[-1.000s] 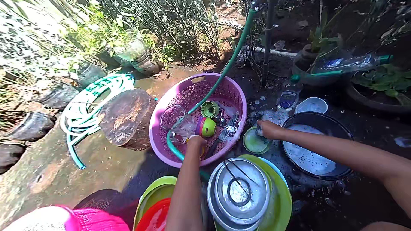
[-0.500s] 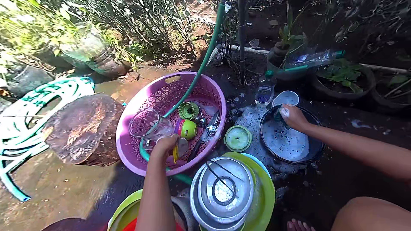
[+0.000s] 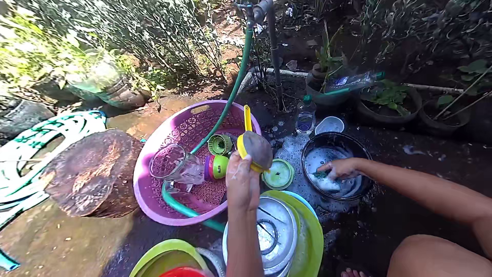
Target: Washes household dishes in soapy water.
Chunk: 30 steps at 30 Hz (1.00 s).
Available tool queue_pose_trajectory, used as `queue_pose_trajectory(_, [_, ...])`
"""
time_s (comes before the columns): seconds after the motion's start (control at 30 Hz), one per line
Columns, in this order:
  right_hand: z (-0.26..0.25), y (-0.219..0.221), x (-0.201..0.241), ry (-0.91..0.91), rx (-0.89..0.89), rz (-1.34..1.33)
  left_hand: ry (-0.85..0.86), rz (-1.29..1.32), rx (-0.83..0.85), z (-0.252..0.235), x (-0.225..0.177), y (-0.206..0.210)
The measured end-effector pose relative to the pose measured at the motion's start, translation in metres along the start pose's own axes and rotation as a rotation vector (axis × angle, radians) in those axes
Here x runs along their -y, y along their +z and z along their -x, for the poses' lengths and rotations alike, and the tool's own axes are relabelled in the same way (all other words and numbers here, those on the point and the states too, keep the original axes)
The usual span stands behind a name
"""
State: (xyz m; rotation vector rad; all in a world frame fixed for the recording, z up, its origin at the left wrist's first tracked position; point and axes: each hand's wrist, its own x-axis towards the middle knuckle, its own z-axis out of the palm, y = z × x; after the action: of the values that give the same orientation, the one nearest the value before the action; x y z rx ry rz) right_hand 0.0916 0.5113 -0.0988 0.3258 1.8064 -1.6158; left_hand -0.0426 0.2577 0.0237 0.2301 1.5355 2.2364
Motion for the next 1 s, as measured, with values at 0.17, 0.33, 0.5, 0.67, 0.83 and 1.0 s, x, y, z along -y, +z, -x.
queue_pose_trajectory(0.17, [0.045, 0.015, 0.1, -0.51, -0.23, -0.031, -0.123, 0.142, -0.007, 0.018, 0.064, 0.038])
queue_pose_trajectory(0.33, [-0.007, 0.052, 0.106, -0.908, -1.021, 0.707, -0.025, 0.063, -0.004, 0.045, 0.088, 0.054])
queue_pose_trajectory(0.5, [-0.011, 0.025, 0.127, -0.661, -0.877, 0.3, -0.017, -0.09, 0.067, 0.043, 0.086, 0.042])
queue_pose_trajectory(0.67, [-0.017, 0.076, 0.098, -1.035, -0.93, 0.592, -0.013, 0.17, -0.002, 0.04, 0.089, 0.038])
queue_pose_trajectory(0.83, [-0.016, 0.02, 0.105, -0.635, -0.905, -0.237, -0.039, 0.245, 0.002, 0.041, 0.075, 0.04])
queue_pose_trajectory(1.0, [0.018, 0.045, 0.106, -0.533, -0.265, -0.746, -0.136, 0.31, -0.223, 0.023, 0.082, 0.051])
